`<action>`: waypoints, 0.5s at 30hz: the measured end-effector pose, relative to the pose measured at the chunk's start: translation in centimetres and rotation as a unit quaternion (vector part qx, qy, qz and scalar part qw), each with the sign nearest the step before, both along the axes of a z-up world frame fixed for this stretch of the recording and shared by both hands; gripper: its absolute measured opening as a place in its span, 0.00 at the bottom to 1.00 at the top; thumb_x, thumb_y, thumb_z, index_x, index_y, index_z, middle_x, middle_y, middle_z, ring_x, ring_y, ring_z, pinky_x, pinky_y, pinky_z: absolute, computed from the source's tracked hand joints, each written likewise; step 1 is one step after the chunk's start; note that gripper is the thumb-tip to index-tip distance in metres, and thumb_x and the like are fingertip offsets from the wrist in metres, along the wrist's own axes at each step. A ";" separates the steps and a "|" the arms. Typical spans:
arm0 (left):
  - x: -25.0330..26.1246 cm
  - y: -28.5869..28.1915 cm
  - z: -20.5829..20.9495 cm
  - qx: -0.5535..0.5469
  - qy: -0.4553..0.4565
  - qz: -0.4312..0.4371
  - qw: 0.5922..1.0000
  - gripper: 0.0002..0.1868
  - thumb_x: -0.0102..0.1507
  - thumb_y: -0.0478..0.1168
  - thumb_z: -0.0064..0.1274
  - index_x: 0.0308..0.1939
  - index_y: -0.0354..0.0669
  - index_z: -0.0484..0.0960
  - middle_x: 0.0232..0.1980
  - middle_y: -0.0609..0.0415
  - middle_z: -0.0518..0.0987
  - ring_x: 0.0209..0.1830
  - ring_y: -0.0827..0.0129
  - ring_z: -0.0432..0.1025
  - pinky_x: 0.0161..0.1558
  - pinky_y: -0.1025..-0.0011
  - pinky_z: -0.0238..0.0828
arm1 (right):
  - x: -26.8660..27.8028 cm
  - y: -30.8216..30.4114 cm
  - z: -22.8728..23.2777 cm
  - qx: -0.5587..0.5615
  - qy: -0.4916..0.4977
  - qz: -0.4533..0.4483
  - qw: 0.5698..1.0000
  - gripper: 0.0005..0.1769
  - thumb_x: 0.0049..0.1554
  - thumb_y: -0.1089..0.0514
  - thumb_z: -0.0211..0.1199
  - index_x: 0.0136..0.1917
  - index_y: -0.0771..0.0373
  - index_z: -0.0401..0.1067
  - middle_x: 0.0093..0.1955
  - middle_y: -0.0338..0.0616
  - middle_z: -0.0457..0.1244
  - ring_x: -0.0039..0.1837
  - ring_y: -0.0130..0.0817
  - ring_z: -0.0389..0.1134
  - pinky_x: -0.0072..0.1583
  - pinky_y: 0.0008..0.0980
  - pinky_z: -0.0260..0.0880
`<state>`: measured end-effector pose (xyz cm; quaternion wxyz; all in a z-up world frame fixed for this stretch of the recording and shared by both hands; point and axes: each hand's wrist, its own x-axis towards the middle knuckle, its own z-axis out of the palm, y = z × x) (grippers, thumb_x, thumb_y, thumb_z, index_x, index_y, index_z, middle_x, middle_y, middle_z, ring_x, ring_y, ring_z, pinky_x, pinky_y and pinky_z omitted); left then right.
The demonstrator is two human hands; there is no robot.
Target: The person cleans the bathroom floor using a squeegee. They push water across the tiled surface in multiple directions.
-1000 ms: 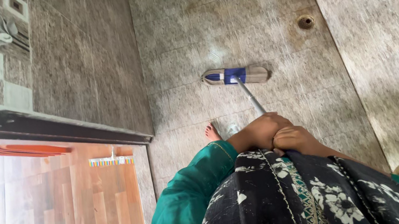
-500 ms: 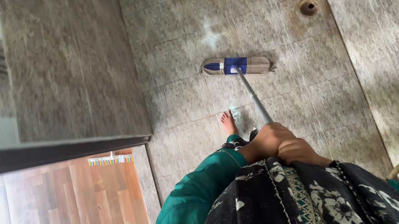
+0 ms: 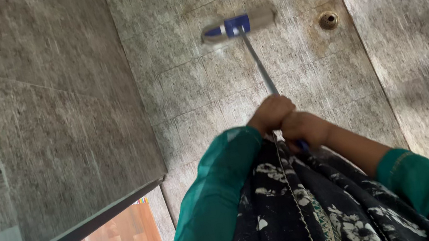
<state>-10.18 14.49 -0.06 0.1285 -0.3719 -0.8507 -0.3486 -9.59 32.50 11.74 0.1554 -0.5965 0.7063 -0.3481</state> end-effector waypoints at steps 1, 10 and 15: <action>-0.3 -0.4 -0.5 0.041 0.031 0.024 0.998 0.09 0.59 0.39 0.56 0.43 0.46 0.81 0.43 0.52 0.80 0.49 0.54 0.75 0.49 0.57 0.74 | -0.6 -0.2 -0.4 0.059 -0.003 0.008 0.998 0.08 0.35 0.56 0.70 0.29 0.54 0.72 0.37 0.41 0.66 0.46 0.45 0.68 0.48 0.43 0.68; 4.0 4.5 -1.5 -0.140 -0.143 0.040 0.979 0.13 0.56 0.43 0.56 0.45 0.51 0.81 0.55 0.53 0.77 0.71 0.53 0.64 0.62 0.41 0.63 | 5.0 4.2 -2.5 -0.042 0.068 -0.046 0.996 0.11 0.39 0.58 0.69 0.34 0.61 0.69 0.39 0.45 0.65 0.48 0.46 0.68 0.53 0.44 0.69; 9.1 9.7 3.9 -0.127 -0.188 0.049 0.973 0.11 0.58 0.43 0.54 0.45 0.53 0.83 0.51 0.56 0.81 0.63 0.60 0.72 0.64 0.51 0.66 | 10.5 9.2 2.4 -0.087 0.057 -0.108 0.989 0.08 0.44 0.63 0.65 0.32 0.62 0.66 0.34 0.47 0.62 0.41 0.48 0.66 0.45 0.43 0.67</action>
